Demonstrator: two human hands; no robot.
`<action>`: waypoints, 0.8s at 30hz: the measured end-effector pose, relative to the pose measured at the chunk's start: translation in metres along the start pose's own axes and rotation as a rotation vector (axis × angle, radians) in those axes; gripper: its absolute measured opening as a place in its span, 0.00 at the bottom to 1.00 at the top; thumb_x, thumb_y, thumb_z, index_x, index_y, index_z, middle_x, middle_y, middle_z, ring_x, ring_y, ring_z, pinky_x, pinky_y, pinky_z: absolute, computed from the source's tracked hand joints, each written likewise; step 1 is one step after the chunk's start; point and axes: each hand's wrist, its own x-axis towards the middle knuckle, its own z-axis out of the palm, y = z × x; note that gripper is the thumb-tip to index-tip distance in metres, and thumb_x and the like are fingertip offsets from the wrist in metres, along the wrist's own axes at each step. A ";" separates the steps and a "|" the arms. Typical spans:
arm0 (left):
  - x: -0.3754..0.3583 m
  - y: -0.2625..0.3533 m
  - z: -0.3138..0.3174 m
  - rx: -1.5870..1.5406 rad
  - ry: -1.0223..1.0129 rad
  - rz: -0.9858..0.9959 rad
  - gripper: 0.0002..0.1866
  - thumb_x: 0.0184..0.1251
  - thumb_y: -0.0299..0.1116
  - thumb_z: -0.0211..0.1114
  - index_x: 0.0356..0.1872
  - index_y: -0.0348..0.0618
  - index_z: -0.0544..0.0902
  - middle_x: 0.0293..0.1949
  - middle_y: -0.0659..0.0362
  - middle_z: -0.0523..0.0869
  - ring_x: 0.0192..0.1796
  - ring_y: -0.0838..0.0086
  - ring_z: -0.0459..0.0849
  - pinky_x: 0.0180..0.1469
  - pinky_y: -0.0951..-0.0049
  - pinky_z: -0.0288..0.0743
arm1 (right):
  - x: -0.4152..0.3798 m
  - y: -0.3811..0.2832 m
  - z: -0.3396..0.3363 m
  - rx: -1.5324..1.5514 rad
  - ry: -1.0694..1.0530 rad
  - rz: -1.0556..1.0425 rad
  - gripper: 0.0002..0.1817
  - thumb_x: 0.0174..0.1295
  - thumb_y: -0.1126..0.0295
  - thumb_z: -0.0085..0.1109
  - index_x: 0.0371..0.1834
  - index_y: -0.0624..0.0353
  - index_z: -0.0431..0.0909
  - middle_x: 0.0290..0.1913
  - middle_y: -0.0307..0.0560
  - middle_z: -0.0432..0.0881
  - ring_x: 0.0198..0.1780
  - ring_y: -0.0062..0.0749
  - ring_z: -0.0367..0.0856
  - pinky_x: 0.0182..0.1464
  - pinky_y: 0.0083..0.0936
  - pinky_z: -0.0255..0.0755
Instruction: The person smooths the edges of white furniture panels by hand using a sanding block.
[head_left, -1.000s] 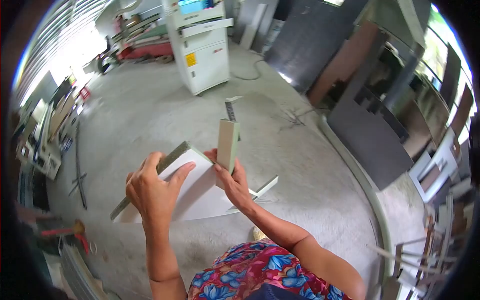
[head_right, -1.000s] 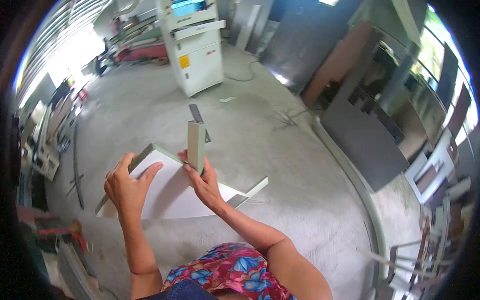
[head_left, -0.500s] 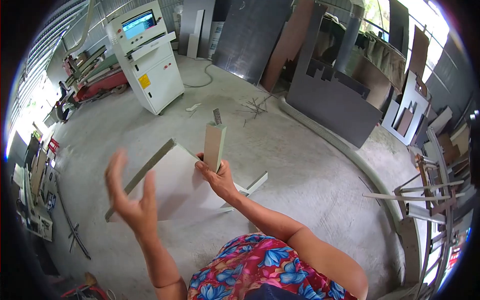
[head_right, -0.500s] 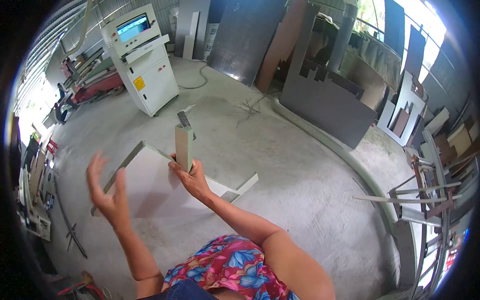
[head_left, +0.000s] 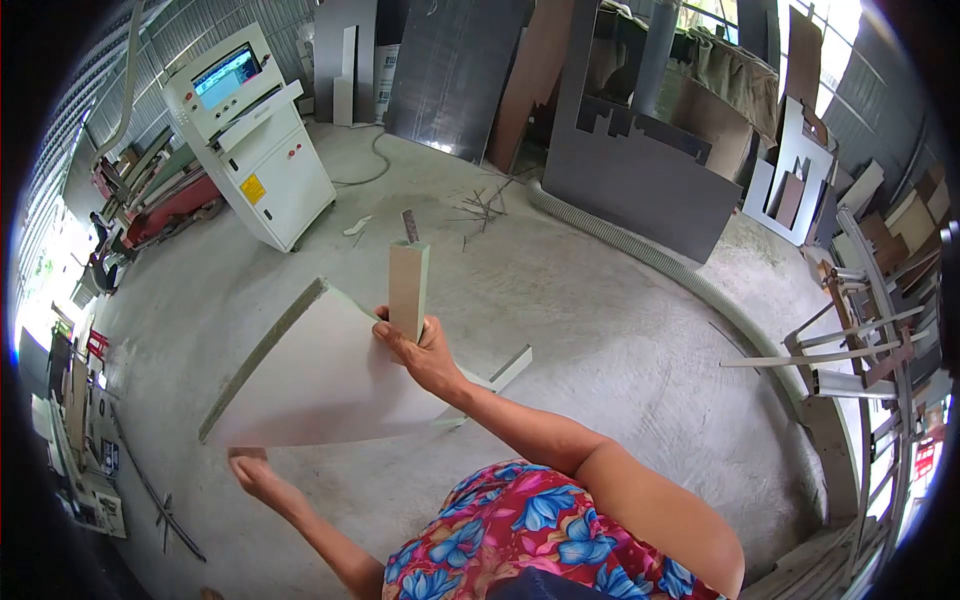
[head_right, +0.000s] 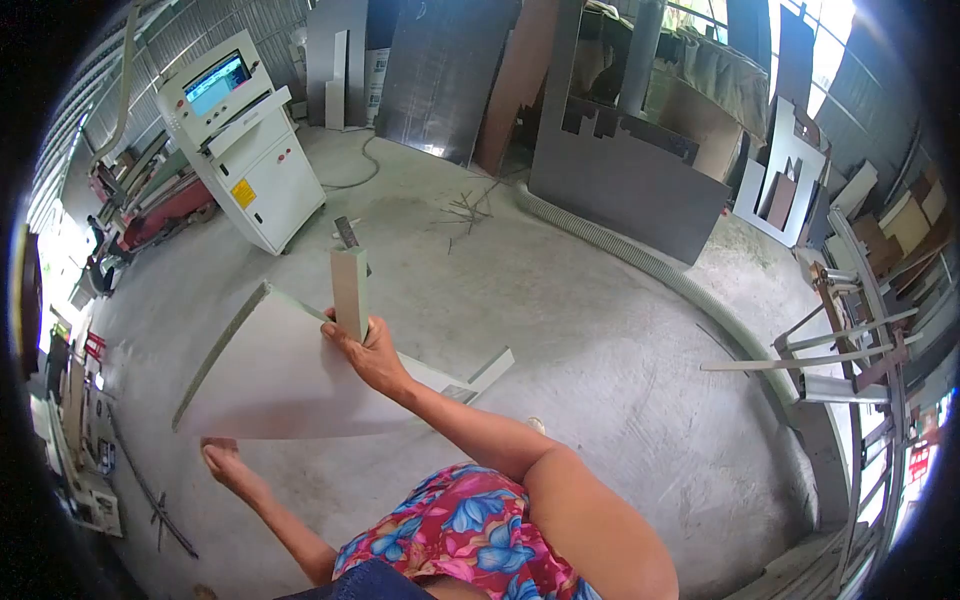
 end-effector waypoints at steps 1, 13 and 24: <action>-0.007 0.004 0.016 0.009 -0.032 -0.004 0.31 0.71 0.53 0.49 0.62 0.34 0.67 0.54 0.49 0.74 0.55 0.61 0.73 0.60 0.62 0.64 | 0.004 0.001 -0.005 0.015 -0.008 0.022 0.12 0.65 0.63 0.59 0.40 0.62 0.76 0.24 0.28 0.67 0.25 0.12 0.62 0.25 0.16 0.58; -0.074 0.022 0.136 0.320 0.431 0.161 0.36 0.71 0.60 0.44 0.26 0.27 0.69 0.29 0.51 0.71 0.32 0.66 0.71 0.37 0.64 0.71 | 0.068 -0.004 -0.085 0.107 -0.147 0.121 0.12 0.65 0.65 0.59 0.43 0.63 0.77 0.27 0.29 0.71 0.30 0.13 0.66 0.30 0.16 0.63; -0.117 0.034 0.191 0.304 0.517 0.017 0.29 0.70 0.48 0.47 0.26 0.23 0.71 0.28 0.53 0.75 0.29 0.69 0.73 0.32 0.67 0.73 | 0.120 -0.010 -0.143 0.015 -0.250 0.200 0.16 0.62 0.61 0.62 0.44 0.62 0.78 0.30 0.29 0.74 0.33 0.13 0.68 0.35 0.16 0.67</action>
